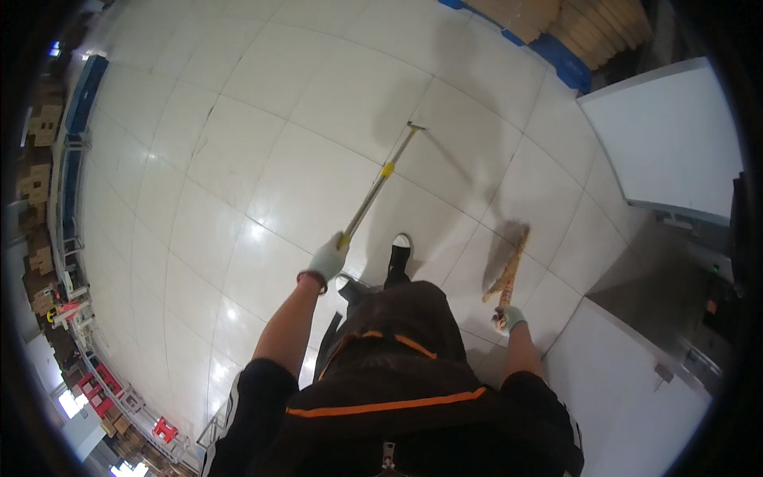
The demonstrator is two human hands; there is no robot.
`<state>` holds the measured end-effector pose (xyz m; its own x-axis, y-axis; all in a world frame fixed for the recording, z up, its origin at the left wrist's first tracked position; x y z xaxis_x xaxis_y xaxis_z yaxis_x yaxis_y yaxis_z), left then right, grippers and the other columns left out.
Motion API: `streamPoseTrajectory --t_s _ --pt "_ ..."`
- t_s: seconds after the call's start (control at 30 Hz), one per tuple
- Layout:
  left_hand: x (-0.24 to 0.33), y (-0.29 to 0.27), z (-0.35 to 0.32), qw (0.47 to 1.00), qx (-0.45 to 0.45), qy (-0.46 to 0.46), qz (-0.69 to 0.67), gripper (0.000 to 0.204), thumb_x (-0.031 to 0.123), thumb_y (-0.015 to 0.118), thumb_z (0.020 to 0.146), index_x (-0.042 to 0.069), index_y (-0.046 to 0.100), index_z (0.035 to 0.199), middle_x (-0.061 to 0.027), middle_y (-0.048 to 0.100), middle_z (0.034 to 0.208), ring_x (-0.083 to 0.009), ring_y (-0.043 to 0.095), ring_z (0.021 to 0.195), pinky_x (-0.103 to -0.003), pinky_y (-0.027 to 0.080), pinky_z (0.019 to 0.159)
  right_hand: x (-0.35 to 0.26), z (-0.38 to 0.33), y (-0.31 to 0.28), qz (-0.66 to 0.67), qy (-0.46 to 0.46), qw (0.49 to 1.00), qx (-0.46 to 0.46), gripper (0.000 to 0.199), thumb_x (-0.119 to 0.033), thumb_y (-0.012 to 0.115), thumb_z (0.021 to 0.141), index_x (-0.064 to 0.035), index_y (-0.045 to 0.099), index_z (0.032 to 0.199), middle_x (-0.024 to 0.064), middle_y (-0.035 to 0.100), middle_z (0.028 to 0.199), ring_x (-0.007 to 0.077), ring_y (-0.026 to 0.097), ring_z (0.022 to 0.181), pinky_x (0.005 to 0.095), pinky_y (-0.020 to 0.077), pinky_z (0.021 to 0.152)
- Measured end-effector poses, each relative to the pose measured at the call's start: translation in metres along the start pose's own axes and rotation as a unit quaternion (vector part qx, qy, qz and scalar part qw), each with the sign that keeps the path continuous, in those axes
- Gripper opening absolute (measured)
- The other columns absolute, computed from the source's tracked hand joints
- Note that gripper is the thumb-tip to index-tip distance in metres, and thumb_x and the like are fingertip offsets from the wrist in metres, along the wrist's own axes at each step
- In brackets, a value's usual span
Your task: The person sweeps a tiled floor using a broom and dustpan, moving debris toward a collection point. The person walks around the room, sweeping different areas and occasionally adjusting the dustpan position.
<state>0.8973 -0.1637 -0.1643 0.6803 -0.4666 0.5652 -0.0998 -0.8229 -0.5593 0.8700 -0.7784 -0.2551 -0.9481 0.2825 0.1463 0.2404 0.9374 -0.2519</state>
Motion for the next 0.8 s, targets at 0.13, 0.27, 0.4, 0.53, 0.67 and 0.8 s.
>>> streamPoseTrajectory --t_s 0.13,0.27,0.4,0.53,0.67,0.8 --pt "-0.020 -0.006 -0.088 0.969 -0.088 -0.136 -0.184 0.040 0.027 0.061 0.083 0.003 0.053 0.113 -0.0039 0.056 0.070 -0.0112 0.052 0.054 -0.027 0.043 0.048 -0.088 -0.010 0.058 0.015 -0.065 0.997 0.038 0.027 -0.010 0.056 0.084 -0.0086 0.040 0.062 0.0018 0.038 0.051 0.0106 0.037 0.039 0.0182 0.0366 0.032" --pt "-0.072 -0.005 -0.207 0.912 -0.065 -0.307 -0.264 0.040 0.024 0.065 0.080 0.002 0.055 0.111 0.0031 0.047 0.060 -0.0060 0.042 0.044 -0.022 0.035 0.038 -0.124 0.027 0.195 -0.112 -0.088 0.985 -0.094 0.029 -0.017 0.048 0.088 -0.0075 0.037 0.063 0.0032 0.035 0.050 0.0151 0.029 0.038 0.0273 0.0272 0.035" --pt "-0.075 -0.006 -0.281 0.872 -0.025 -0.362 -0.330 0.037 0.019 0.062 0.079 0.000 0.053 0.109 0.0030 0.046 0.060 -0.0051 0.042 0.044 -0.021 0.033 0.037 -0.045 0.088 0.386 -0.212 -0.067 0.965 -0.142 0.032 -0.029 0.035 0.091 -0.0023 0.053 0.092 0.0131 0.054 0.081 0.0268 0.050 0.064 0.0411 0.0411 0.056" --pt "-0.105 0.003 -0.293 0.867 0.065 -0.369 -0.327 0.032 0.016 0.061 0.079 0.001 0.051 0.106 0.0033 0.045 0.060 -0.0055 0.041 0.041 -0.021 0.032 0.035 0.062 0.004 0.563 -0.365 -0.079 0.878 -0.299 0.018 -0.021 0.046 0.083 -0.0039 0.052 0.085 0.0127 0.055 0.074 0.0272 0.055 0.060 0.0418 0.0454 0.053" --pt "-0.130 0.000 -0.317 0.820 0.131 -0.390 -0.398 0.033 0.015 0.061 0.080 0.006 0.048 0.109 0.0035 0.041 0.059 -0.0058 0.037 0.038 -0.022 0.029 0.032 0.051 -0.135 0.584 -0.317 -0.187 0.845 -0.387 0.012 -0.001 0.057 0.071 -0.0037 0.047 0.077 0.0095 0.048 0.055 0.0191 0.046 0.037 0.0323 0.0373 0.030" --pt "-0.154 -0.020 -0.320 0.819 0.146 -0.378 -0.406 0.028 0.014 0.060 0.081 0.007 0.047 0.104 0.0035 0.041 0.058 -0.0056 0.036 0.038 -0.022 0.028 0.031 0.035 -0.100 0.487 -0.348 -0.262 0.851 -0.293 0.021 -0.010 0.062 0.072 -0.0067 0.047 0.086 0.0033 0.046 0.057 0.0155 0.048 0.042 0.0314 0.0393 0.034"
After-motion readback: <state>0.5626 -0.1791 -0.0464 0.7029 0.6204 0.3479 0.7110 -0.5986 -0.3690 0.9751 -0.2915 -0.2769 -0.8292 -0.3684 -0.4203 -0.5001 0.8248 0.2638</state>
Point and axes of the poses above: each hand's wrist, its own z-axis towards the middle knuckle, its own y-axis out of the palm, x = y × z, the point moved 10 cm from there along z, towards the middle knuckle
